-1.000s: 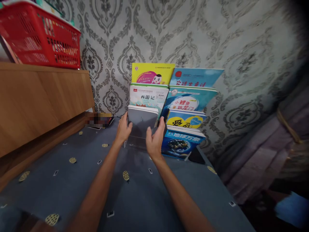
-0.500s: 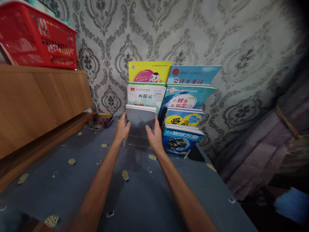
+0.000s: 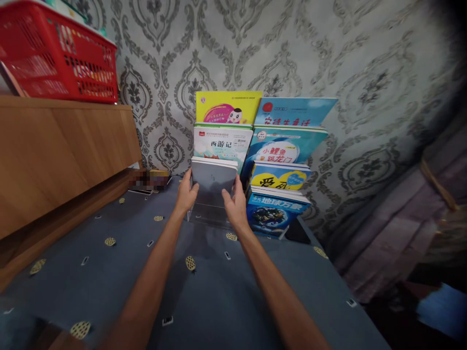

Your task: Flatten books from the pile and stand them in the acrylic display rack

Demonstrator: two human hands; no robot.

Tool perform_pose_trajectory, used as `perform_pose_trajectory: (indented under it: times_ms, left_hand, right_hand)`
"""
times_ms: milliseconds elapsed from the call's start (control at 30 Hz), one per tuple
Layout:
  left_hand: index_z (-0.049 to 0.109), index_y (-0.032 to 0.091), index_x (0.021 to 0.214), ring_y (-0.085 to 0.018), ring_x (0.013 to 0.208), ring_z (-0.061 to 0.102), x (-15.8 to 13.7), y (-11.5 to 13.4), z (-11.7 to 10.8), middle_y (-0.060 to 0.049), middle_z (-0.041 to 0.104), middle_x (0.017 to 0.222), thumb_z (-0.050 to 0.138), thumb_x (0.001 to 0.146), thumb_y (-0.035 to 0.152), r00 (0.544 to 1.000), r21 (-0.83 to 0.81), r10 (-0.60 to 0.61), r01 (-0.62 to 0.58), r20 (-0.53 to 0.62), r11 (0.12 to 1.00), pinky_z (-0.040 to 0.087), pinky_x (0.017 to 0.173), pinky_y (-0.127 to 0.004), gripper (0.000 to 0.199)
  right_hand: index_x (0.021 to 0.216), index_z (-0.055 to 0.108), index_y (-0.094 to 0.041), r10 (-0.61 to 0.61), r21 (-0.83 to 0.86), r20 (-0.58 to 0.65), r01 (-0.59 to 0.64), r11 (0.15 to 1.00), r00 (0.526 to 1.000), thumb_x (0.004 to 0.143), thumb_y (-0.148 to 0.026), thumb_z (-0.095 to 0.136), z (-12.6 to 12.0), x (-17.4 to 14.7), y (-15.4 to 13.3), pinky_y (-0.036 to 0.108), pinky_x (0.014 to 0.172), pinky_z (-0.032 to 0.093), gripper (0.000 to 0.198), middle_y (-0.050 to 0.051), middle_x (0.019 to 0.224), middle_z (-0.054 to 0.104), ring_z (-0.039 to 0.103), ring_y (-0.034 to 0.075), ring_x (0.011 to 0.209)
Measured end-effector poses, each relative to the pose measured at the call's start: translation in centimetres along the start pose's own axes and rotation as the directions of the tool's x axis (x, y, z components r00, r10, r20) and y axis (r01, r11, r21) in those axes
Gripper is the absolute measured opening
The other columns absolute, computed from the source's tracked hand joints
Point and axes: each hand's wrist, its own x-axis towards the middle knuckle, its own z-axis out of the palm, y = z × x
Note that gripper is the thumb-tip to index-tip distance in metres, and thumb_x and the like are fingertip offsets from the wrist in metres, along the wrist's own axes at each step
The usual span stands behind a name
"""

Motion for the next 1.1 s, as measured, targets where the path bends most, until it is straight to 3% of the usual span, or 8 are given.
perform_pose_trajectory:
  times_ms: [167, 300, 400, 500, 667, 867, 1000, 1100]
  left_hand:
    - [0.048, 0.014, 0.144, -0.025, 0.134, 0.055, 0.6, -2.3, -0.7, -0.015, 0.058, 0.144, 0.051, 0.083, 0.014, 0.996, -0.167, -0.056, 0.044, -0.066, 0.985, 0.043, 0.114, -0.043, 0.06]
    - [0.05, 0.013, 0.142, -0.021, 0.128, 0.06, 0.6, -5.6, -2.5, -0.014, 0.062, 0.139, 0.043, 0.089, 0.015, 0.937, 0.042, -0.319, 0.327, -0.141, 0.944, 0.05, 0.105, -0.036, 0.054]
    - [0.052, 0.008, 0.14, -0.023, 0.127, 0.061, -0.9, -7.9, -3.9, -0.018, 0.063, 0.137, 0.04, 0.089, 0.012, 0.886, 0.222, -0.423, 0.458, -0.188, 0.861, 0.048, 0.108, -0.038, 0.052]
    - [0.058, 0.007, 0.134, -0.03, 0.136, 0.052, -3.5, -9.7, -4.7, -0.022, 0.061, 0.138, 0.046, 0.088, 0.013, 0.857, 0.395, -0.473, 0.514, -0.204, 0.761, 0.039, 0.115, -0.048, 0.048]
    - [0.067, 0.016, 0.125, -0.034, 0.148, 0.035, -6.1, -11.3, -4.1, -0.02, 0.054, 0.147, 0.051, 0.091, 0.022, 0.864, 0.639, -0.49, 0.444, -0.118, 0.628, 0.025, 0.12, -0.058, 0.037]
    - [0.064, 0.011, 0.128, -0.037, 0.154, 0.018, -4.0, -13.5, -4.6, -0.024, 0.024, 0.164, 0.043, 0.096, 0.027, 0.867, 0.796, -0.491, 0.354, -0.083, 0.491, 0.027, 0.116, -0.066, 0.041]
    - [0.063, 0.013, 0.13, -0.038, 0.154, 0.016, -2.4, -15.5, -6.1, -0.02, 0.019, 0.167, 0.036, 0.098, 0.028, 0.893, 0.921, -0.447, 0.214, -0.05, 0.326, 0.032, 0.112, -0.067, 0.045]
    - [0.062, 0.013, 0.132, -0.037, 0.154, 0.015, -1.4, -16.8, -6.8, -0.016, 0.019, 0.168, 0.034, 0.096, 0.023, 0.916, 0.942, -0.398, 0.09, 0.049, 0.324, 0.03, 0.113, -0.068, 0.047]
  right_hand:
    - [0.159, 0.012, -0.013, -0.084, -0.168, -0.145, 0.06, 0.984, 0.986, 0.096, -0.03, 0.043, -0.2, -1.0, -3.3, 0.061, 0.12, 0.027, 0.072, 0.021, 0.162, 0.027, 0.026, 0.032, 0.151]
    - [0.157, 0.023, -0.016, -0.349, -0.153, -0.121, 0.329, 0.932, 0.929, 0.099, -0.021, 0.038, 0.6, -3.3, -7.0, 0.058, 0.116, 0.035, 0.061, 0.019, 0.154, 0.042, 0.037, 0.03, 0.145]
    - [0.143, 0.05, -0.021, -0.456, 0.033, 0.198, 0.459, 0.888, 0.868, 0.097, -0.01, 0.037, 3.0, -6.7, -7.8, 0.044, 0.103, 0.051, 0.049, 0.011, 0.122, 0.069, 0.062, 0.022, 0.118]
    - [0.134, 0.058, -0.017, -0.298, -0.009, 0.538, 0.359, 0.933, 0.788, 0.096, -0.009, 0.042, 5.6, -10.7, -7.2, 0.043, 0.101, 0.052, 0.043, 0.013, 0.12, 0.07, 0.063, 0.024, 0.115]
    - [0.13, 0.061, -0.01, -0.022, -0.23, 0.768, 0.307, 0.923, 0.641, 0.095, -0.016, 0.052, 7.4, -14.1, -5.8, 0.051, 0.114, 0.041, 0.036, 0.024, 0.149, 0.05, 0.049, 0.031, 0.138]
    - [0.126, 0.063, -0.012, -0.051, -0.194, 0.778, 0.317, 0.928, 0.626, 0.098, -0.017, 0.049, 7.2, -14.2, -5.3, 0.049, 0.117, 0.038, 0.032, 0.021, 0.145, 0.056, 0.048, 0.029, 0.139]
    - [0.128, 0.062, -0.013, -0.064, -0.186, 0.776, 0.324, 0.928, 0.627, 0.098, -0.017, 0.049, 7.4, -14.3, -5.2, 0.049, 0.116, 0.039, 0.032, 0.02, 0.143, 0.057, 0.048, 0.029, 0.139]
    - [0.126, 0.063, -0.013, -0.049, -0.197, 0.783, 0.323, 0.926, 0.62, 0.098, -0.016, 0.049, 7.3, -14.1, -5.4, 0.049, 0.116, 0.04, 0.031, 0.019, 0.143, 0.058, 0.049, 0.029, 0.139]
